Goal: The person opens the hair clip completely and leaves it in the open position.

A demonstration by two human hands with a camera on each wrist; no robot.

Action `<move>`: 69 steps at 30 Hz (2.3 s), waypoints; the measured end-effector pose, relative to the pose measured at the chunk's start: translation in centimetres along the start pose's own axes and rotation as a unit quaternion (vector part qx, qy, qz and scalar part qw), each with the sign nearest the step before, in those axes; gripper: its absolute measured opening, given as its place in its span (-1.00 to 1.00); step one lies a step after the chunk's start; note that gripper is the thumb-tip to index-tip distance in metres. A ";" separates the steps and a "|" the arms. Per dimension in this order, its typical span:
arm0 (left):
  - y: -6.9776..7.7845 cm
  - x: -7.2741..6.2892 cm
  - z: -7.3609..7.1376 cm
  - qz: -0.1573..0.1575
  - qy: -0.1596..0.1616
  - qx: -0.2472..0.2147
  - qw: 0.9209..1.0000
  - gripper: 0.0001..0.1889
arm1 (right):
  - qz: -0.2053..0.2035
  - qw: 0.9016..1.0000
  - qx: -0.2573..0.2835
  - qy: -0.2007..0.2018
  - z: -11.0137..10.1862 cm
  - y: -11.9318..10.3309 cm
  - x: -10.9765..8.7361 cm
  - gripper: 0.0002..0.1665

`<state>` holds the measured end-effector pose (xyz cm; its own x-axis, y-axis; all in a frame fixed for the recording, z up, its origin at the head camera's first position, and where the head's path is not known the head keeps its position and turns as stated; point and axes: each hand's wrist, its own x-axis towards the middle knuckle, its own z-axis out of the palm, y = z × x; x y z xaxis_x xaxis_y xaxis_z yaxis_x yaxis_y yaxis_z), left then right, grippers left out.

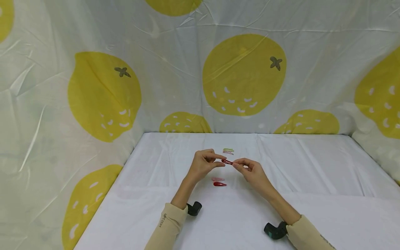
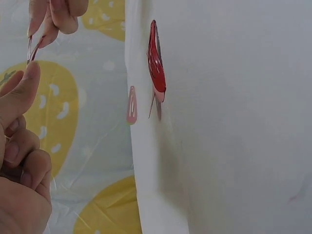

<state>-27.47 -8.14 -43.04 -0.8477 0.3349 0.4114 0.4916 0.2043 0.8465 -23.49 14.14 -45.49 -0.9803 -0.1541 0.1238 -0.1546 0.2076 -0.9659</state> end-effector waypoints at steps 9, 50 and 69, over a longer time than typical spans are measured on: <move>-0.3 -0.1 0.0 -0.011 -0.007 0.008 1.000 -0.78 | 0.029 0.999 0.031 -0.012 0.2 -0.2 -0.1 -0.55; -0.1 -0.3 0.0 -0.075 -0.047 0.000 0.996 -0.84 | -0.105 0.991 -0.031 0.081 -0.1 0.9 0.1 -0.91; 0.0 -0.1 0.1 -0.100 -0.031 0.015 0.994 -0.90 | -0.118 0.986 -0.054 0.105 0.4 0.0 -0.1 -0.91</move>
<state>-27.34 -8.09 -43.17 -0.9156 0.3407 0.2136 0.3211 0.2997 0.8984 -23.34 13.76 -45.59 -0.9171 -0.0089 0.3984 -0.3833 0.2940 -0.8756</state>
